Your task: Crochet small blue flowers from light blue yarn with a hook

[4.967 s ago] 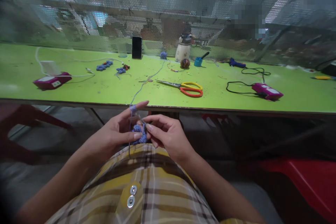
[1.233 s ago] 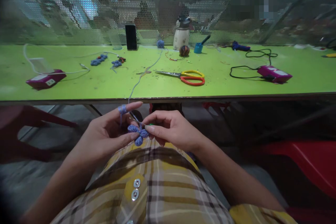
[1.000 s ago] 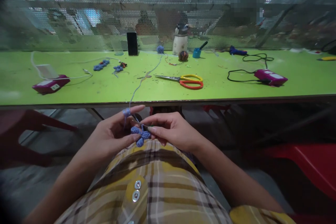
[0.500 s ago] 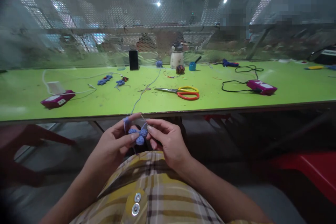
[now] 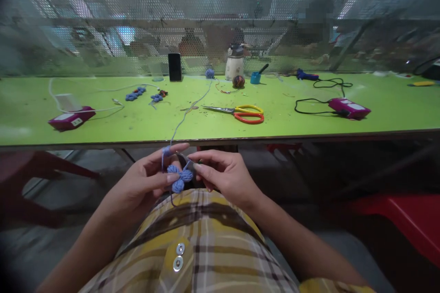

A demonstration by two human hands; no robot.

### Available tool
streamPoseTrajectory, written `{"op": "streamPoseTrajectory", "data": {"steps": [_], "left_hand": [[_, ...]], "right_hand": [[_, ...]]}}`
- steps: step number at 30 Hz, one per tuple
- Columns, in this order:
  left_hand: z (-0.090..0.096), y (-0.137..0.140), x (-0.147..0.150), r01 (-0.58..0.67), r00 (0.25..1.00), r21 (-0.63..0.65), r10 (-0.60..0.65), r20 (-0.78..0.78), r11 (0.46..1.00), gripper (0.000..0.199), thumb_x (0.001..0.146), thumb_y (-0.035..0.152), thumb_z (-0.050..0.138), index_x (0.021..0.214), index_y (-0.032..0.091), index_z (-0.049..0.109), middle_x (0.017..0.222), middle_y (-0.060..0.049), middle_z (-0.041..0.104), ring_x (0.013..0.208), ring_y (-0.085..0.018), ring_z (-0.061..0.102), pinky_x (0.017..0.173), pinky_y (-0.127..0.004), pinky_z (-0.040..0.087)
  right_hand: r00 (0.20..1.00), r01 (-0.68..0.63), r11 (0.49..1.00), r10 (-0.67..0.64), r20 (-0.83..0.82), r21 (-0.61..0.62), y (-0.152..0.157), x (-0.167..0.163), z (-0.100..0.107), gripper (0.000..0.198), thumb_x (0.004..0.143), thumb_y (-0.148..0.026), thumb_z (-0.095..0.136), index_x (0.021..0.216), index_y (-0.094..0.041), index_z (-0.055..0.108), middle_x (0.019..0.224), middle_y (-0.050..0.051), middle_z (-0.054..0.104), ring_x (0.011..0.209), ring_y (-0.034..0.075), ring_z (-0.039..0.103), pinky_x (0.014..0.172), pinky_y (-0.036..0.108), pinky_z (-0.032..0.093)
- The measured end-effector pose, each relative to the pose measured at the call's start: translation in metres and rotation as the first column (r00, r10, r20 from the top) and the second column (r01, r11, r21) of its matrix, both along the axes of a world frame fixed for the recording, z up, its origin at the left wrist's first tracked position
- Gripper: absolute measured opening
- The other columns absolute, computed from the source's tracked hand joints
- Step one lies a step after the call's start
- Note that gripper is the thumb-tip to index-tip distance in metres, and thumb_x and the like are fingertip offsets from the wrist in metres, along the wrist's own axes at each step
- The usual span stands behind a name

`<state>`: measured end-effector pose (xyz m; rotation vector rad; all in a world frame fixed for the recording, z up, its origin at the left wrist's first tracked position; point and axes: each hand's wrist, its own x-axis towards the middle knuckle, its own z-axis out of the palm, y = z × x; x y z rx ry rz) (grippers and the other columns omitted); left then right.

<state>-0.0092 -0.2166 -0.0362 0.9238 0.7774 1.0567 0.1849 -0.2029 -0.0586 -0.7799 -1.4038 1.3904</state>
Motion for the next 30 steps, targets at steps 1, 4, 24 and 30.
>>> {"op": "streamPoseTrajectory", "data": {"steps": [1,4,24,30], "left_hand": [[0.0,0.0,-0.001,0.004,1.0,0.002,-0.004,-0.018,1.0,0.051,0.066,0.013,0.083,0.115,0.024,0.073,0.08,0.0,0.064,0.074,-0.012,0.062,0.072,-0.023,0.048],[0.0,-0.001,-0.002,0.019,0.998,0.011,-0.018,-0.057,1.0,0.05,0.067,0.014,0.083,0.114,0.025,0.073,0.082,0.0,0.064,0.076,-0.012,0.062,0.074,-0.024,0.048],[0.003,0.001,-0.009,0.199,0.979,-0.066,-0.202,-0.032,0.978,0.041,0.076,0.011,0.075,0.115,0.026,0.072,0.084,0.002,0.065,0.075,-0.009,0.062,0.074,-0.02,0.046],[0.003,0.001,-0.008,0.189,0.981,-0.043,-0.191,-0.034,0.981,0.044,0.076,0.009,0.075,0.116,0.025,0.072,0.083,0.002,0.064,0.076,-0.008,0.061,0.072,-0.019,0.044]], "right_hand": [[1.0,-0.008,1.0,0.007,0.012,0.008,0.0,0.0,0.001,0.019,0.084,-0.022,0.073,0.102,-0.022,0.077,0.062,-0.002,0.063,0.045,0.005,0.05,0.042,0.017,0.035],[0.999,-0.026,0.999,0.025,0.04,0.018,0.001,0.002,0.004,0.019,0.084,-0.021,0.073,0.102,-0.021,0.077,0.059,-0.003,0.062,0.045,0.004,0.049,0.042,0.016,0.035],[0.94,-0.124,0.992,0.11,0.323,0.022,0.006,0.02,0.018,0.023,0.083,-0.025,0.07,0.103,-0.017,0.078,0.054,-0.002,0.056,0.045,0.006,0.044,0.043,0.018,0.033],[0.931,-0.138,0.99,0.125,0.343,0.014,0.003,0.02,0.019,0.025,0.084,-0.026,0.069,0.106,-0.017,0.077,0.054,-0.003,0.055,0.046,0.007,0.043,0.044,0.019,0.033]]}}
